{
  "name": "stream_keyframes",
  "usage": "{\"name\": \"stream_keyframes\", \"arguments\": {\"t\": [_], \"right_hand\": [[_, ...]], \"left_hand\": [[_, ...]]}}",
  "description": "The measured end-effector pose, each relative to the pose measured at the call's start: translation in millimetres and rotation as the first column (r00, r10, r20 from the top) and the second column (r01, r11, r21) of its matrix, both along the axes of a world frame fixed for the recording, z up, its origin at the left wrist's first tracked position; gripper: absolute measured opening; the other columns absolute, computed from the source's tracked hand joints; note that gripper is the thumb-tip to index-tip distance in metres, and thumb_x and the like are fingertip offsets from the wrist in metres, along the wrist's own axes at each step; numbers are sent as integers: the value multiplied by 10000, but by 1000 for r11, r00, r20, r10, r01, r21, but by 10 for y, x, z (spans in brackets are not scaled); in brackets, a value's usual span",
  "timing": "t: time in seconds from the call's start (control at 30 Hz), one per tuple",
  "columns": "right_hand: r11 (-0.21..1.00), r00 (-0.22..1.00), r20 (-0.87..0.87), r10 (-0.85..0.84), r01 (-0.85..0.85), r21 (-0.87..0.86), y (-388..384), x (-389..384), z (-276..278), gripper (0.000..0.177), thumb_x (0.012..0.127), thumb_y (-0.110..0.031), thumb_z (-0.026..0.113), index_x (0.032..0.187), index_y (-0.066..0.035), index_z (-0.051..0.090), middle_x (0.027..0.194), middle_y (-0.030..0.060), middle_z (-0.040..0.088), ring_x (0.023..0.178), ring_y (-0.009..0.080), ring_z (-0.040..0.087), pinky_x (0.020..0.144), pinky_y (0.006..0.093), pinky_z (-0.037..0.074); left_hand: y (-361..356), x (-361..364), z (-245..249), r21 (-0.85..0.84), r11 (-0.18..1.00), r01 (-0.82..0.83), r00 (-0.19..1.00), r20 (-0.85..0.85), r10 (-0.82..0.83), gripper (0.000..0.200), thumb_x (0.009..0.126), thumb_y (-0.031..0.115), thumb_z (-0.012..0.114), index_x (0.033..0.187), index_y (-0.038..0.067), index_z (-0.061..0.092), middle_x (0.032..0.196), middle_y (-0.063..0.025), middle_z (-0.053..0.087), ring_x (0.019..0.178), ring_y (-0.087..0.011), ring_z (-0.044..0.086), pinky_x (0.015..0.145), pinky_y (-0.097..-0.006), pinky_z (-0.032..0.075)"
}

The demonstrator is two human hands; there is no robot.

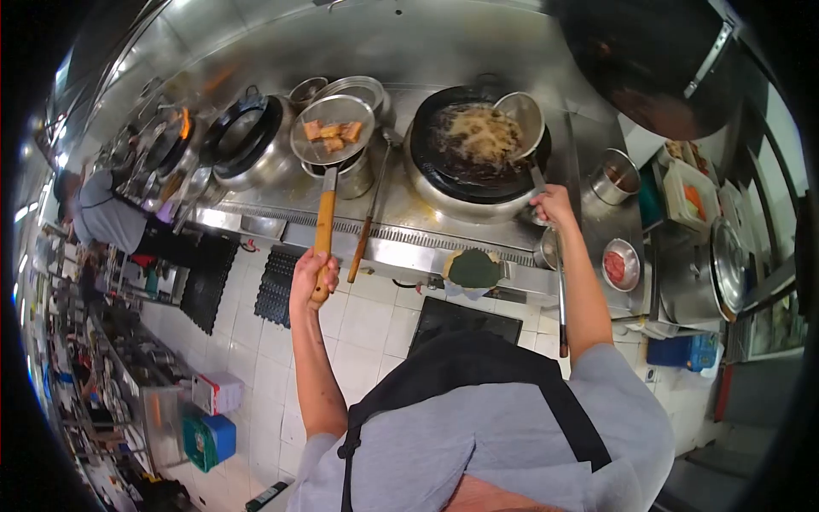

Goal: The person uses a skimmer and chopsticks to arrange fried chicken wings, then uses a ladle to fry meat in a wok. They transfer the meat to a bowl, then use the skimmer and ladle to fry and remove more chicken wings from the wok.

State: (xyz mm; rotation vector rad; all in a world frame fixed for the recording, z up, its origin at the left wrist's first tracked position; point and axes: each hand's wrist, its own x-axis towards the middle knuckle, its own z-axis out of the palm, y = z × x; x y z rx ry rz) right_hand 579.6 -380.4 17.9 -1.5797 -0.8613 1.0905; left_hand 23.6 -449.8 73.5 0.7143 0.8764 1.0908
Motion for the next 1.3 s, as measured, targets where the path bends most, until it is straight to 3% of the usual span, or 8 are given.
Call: {"name": "stream_keyframes", "arguments": {"t": [0.23, 0.37, 0.47, 0.53, 0.6, 0.7, 0.93, 1.3], "right_hand": [[972, 970, -161, 180, -200, -119, -64, 84, 89, 161, 891, 62, 476, 1018, 103, 565, 729, 104, 596, 441, 72, 441, 341, 239, 315], [991, 994, -4, 107, -107, -82, -303, 52, 211, 286, 858, 38, 482, 1101, 47, 633, 760, 127, 639, 467, 111, 500, 384, 274, 379], [988, 845, 531, 62, -126, 86, -229, 67, 180, 323, 842, 3, 514, 1130, 8, 662, 802, 186, 679, 578, 231, 625, 544, 353, 498], [975, 674, 732, -105, -75, 208, -100, -106, 242, 361, 835, -31, 549, 1176, -33, 668, 870, 242, 679, 796, 369, 676, 748, 445, 529], [925, 509, 826, -241, -136, 354, 100, -198, 67, 377, 841, -37, 559, 1203, -51, 663, 909, 258, 673, 863, 411, 661, 778, 483, 523], [976, 383, 914, -132, -113, 188, 115, -338, -19, 395, 868, -56, 548, 1252, -89, 633, 996, 200, 665, 883, 415, 645, 800, 517, 515], [996, 271, 962, 30, -85, -7, -372, -375, -272, 434, 893, -108, 535, 1325, -140, 567, 1028, 165, 625, 839, 399, 657, 734, 504, 537], [999, 270, 962, 35, -42, -25, -1106, -440, -487, 445, 895, -118, 567, 1340, -120, 560, 957, 152, 623, 801, 354, 660, 677, 450, 552]], "left_hand": [[325, -300, -587, -72, 997, 6, 995, -98, -13, 207, 987, 263, 546, 1036, 62, 533, 839, -105, 630, 576, -161, 566, 505, -302, 503], [122, -342, -968, -305, 937, -171, 950, 203, 239, 394, 1010, 399, 495, 1267, 103, 532, 979, -149, 672, 689, -216, 637, 645, -317, 571], [-180, -470, -1900, -318, 942, -111, 959, 216, 186, 371, 1015, 366, 486, 1284, 113, 518, 991, -155, 661, 730, -234, 651, 679, -334, 585], [-616, -314, -2036, -410, 905, -116, 989, 33, 142, 319, 993, 296, 519, 1094, 7, 607, 944, -142, 682, 781, -221, 671, 710, -336, 582], [-923, -515, -3037, -705, 708, -36, 988, 83, 133, 336, 1017, 273, 455, 1270, 58, 510, 933, -176, 644, 744, -284, 646, 664, -396, 579], [-1596, -445, -3349, -881, 464, -91, 996, -82, 40, 338, 1008, 247, 469, 1216, -16, 519, 878, -185, 642, 719, -297, 640, 631, -410, 570], [-2656, -697, -3745, -590, 805, 61, 633, -600, -488, 321, 997, 226, 497, 1189, -28, 537, 884, -165, 648, 739, -275, 645, 643, -391, 563], [-1915, -569, -3947, -489, 761, 426, 364, -677, -639, 294, 979, 194, 541, 1148, -46, 566, 892, -135, 657, 770, -242, 652, 663, -359, 553]]}}
